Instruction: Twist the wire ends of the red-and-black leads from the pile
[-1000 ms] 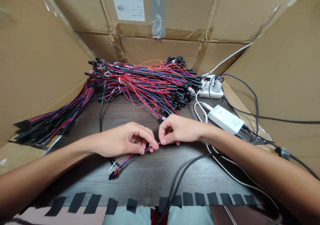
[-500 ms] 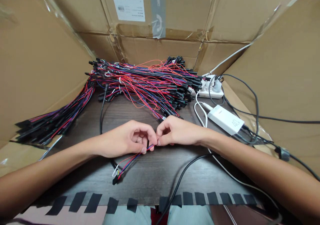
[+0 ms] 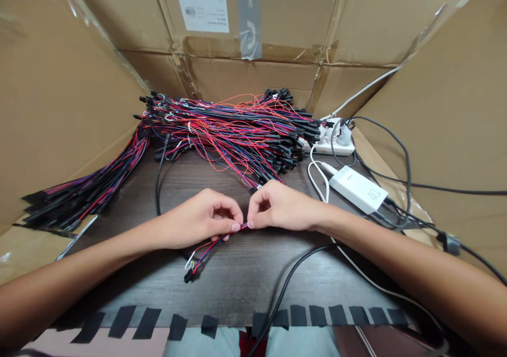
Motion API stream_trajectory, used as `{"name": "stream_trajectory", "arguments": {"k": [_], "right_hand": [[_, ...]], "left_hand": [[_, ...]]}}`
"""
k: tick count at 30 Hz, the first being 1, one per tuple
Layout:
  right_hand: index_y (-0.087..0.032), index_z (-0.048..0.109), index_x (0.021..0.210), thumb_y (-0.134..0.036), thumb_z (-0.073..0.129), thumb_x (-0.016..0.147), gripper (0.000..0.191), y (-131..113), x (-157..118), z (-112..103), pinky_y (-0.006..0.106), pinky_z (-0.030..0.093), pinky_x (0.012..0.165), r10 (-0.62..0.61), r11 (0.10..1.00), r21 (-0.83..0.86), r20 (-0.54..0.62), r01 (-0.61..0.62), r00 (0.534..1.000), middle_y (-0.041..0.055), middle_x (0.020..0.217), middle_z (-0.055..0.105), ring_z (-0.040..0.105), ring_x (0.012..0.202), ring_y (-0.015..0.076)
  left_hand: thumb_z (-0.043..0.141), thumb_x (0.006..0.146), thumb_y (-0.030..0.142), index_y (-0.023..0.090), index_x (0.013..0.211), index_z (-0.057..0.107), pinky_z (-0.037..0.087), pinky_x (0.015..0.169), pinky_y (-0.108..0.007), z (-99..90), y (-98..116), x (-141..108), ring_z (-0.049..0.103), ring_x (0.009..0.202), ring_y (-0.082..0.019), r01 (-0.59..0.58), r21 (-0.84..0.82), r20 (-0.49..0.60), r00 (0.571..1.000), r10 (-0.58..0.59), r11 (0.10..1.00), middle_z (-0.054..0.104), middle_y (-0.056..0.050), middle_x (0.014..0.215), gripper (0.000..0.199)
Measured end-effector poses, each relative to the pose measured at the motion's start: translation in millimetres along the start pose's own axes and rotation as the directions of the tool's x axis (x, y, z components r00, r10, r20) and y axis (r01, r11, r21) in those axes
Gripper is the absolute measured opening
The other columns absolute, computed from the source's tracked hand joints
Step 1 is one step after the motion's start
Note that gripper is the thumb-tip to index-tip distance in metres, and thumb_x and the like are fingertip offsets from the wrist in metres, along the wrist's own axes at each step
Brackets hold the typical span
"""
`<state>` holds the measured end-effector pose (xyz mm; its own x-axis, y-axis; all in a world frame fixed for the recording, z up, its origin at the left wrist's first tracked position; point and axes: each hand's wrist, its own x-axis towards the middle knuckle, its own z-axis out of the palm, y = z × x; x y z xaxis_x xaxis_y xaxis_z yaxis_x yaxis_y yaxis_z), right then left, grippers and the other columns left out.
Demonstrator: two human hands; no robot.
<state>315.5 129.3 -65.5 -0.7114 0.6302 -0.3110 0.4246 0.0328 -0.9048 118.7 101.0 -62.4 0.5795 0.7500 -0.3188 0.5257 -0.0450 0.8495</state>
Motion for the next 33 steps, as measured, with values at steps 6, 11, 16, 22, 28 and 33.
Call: {"name": "stream_trajectory", "arguments": {"k": [6, 11, 16, 22, 28, 33], "right_hand": [[-0.012, 0.066, 0.064, -0.022, 0.069, 0.064, 0.011, -0.9, 0.2, -0.6, 0.021, 0.035, 0.053, 0.009, 1.0, 0.004, -0.009, -0.009, 1.0, -0.0013, 0.059, 0.059, 0.046, 0.056, 0.009], [-0.012, 0.065, 0.064, -0.023, 0.07, 0.065, 0.013, 0.6, 0.3, -1.5, 0.021, 0.033, 0.053, 0.005, 1.0, -0.007, 0.006, -0.005, 1.0, -0.0029, 0.057, 0.056, 0.044, 0.054, 0.0084], [-0.011, 0.065, 0.063, -0.022, 0.069, 0.065, 0.012, 0.2, 0.0, -3.5, 0.02, 0.034, 0.053, -0.015, 1.0, -0.011, 0.013, 0.015, 1.0, -0.0029, 0.057, 0.056, 0.044, 0.055, 0.0082], [-0.012, 0.064, 0.062, -0.022, 0.069, 0.064, 0.011, -3.3, -1.9, -1.4, 0.02, 0.033, 0.051, 0.001, 1.0, 0.031, 0.051, -0.002, 0.999, -0.0033, 0.056, 0.055, 0.043, 0.054, 0.0078], [-0.012, 0.065, 0.063, -0.019, 0.068, 0.064, 0.008, -3.8, -2.3, -1.6, 0.021, 0.035, 0.053, -0.011, 0.999, 0.035, 0.04, 0.009, 0.999, -0.0021, 0.058, 0.059, 0.046, 0.055, 0.0085], [-0.012, 0.066, 0.062, -0.02, 0.07, 0.063, 0.008, -4.5, -2.4, -2.0, 0.021, 0.036, 0.054, 0.011, 0.999, 0.038, 0.04, -0.012, 0.999, -0.0022, 0.057, 0.059, 0.047, 0.054, 0.0088]], "left_hand": [[0.055, 0.08, 0.019, 0.014, 0.076, 0.062, 0.039, 0.052, -0.019, 2.0, 2.2, -1.6, 0.049, 0.05, -0.008, 0.005, 0.008, -0.01, 1.0, -0.005, 1.0, 0.059, 0.002, 0.059, 0.009], [0.056, 0.077, 0.011, 0.013, 0.083, 0.06, 0.043, 0.056, -0.02, 5.1, 0.7, 0.0, 0.054, 0.057, -0.009, -0.025, -0.145, -0.024, 0.999, 0.022, 0.989, 0.058, 0.002, 0.065, 0.008], [0.057, 0.073, 0.007, 0.013, 0.082, 0.06, 0.044, 0.06, -0.023, 4.8, 3.0, -0.1, 0.053, 0.06, -0.009, -0.051, -0.194, -0.02, 0.999, 0.048, 0.98, 0.057, 0.003, 0.067, 0.011], [0.062, 0.066, 0.004, 0.013, 0.078, 0.058, 0.042, 0.061, -0.021, 2.7, 5.4, -1.1, 0.052, 0.061, -0.007, 0.002, -0.287, 0.04, 0.999, 0.01, 0.958, 0.059, 0.004, 0.067, 0.016], [0.064, 0.064, 0.003, 0.013, 0.076, 0.056, 0.039, 0.059, -0.019, 2.1, 3.8, -0.6, 0.049, 0.058, -0.005, 0.015, -0.298, 0.056, 0.998, 0.002, 0.955, 0.058, 0.006, 0.065, 0.017], [0.064, 0.063, 0.003, 0.013, 0.074, 0.055, 0.038, 0.059, -0.02, 0.9, 5.0, -1.5, 0.049, 0.058, -0.006, 0.038, -0.285, 0.055, 0.998, -0.024, 0.958, 0.056, 0.006, 0.064, 0.017]]}}
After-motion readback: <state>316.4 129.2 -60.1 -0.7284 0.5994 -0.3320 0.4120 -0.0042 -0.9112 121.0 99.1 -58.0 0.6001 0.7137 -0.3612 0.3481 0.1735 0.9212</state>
